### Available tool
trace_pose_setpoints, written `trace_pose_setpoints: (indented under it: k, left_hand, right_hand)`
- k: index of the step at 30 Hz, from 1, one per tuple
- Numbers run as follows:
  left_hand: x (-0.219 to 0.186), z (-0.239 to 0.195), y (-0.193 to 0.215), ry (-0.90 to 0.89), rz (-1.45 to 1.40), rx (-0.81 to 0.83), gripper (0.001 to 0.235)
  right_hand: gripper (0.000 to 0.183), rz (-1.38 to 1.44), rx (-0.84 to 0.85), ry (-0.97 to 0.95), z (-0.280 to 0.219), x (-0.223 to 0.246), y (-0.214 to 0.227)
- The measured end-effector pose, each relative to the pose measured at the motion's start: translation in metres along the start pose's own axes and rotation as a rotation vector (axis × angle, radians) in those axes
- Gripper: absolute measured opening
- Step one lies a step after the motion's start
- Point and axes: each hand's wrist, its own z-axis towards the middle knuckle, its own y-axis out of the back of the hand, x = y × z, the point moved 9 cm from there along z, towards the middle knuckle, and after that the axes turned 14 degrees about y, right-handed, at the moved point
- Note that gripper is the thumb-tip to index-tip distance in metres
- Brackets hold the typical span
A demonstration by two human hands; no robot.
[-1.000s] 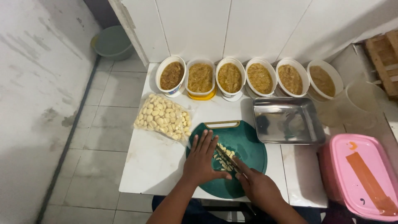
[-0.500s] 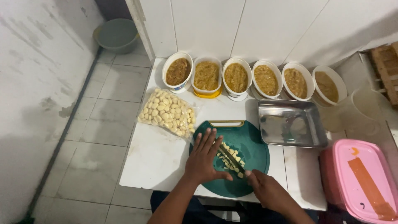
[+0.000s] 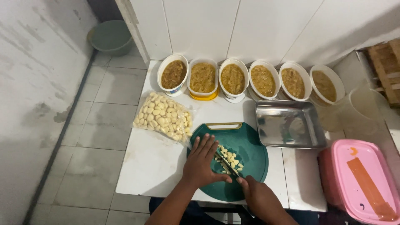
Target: A person is mincing individual garlic cloves on a green cutting board using a kitchen knife in a food preparation area.
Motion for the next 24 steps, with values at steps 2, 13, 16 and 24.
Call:
trace_pose_setpoints:
  k: [2, 13, 16, 24]
  left_hand:
    - [0.000, -0.001, -0.001, 0.000, 0.005, -0.001, 0.127]
    - [-0.011, 0.002, 0.001, -0.046, 0.153, 0.003, 0.134]
    - [-0.008, 0.009, -0.004, -0.012, 0.149, 0.084, 0.133]
    - [-0.004, 0.011, -0.010, 0.024, 0.078, 0.155, 0.133]
  right_hand:
    - [0.039, 0.080, 0.005, -0.063, -0.006, 0.016, 0.014]
    - [0.051, 0.217, -0.029, -0.063, -0.009, 0.011, 0.043]
    - [0.045, 0.193, -0.033, -0.085, -0.003, 0.004, 0.040]
    - [0.049, 0.181, 0.002, -0.100, -0.001, 0.013, 0.031]
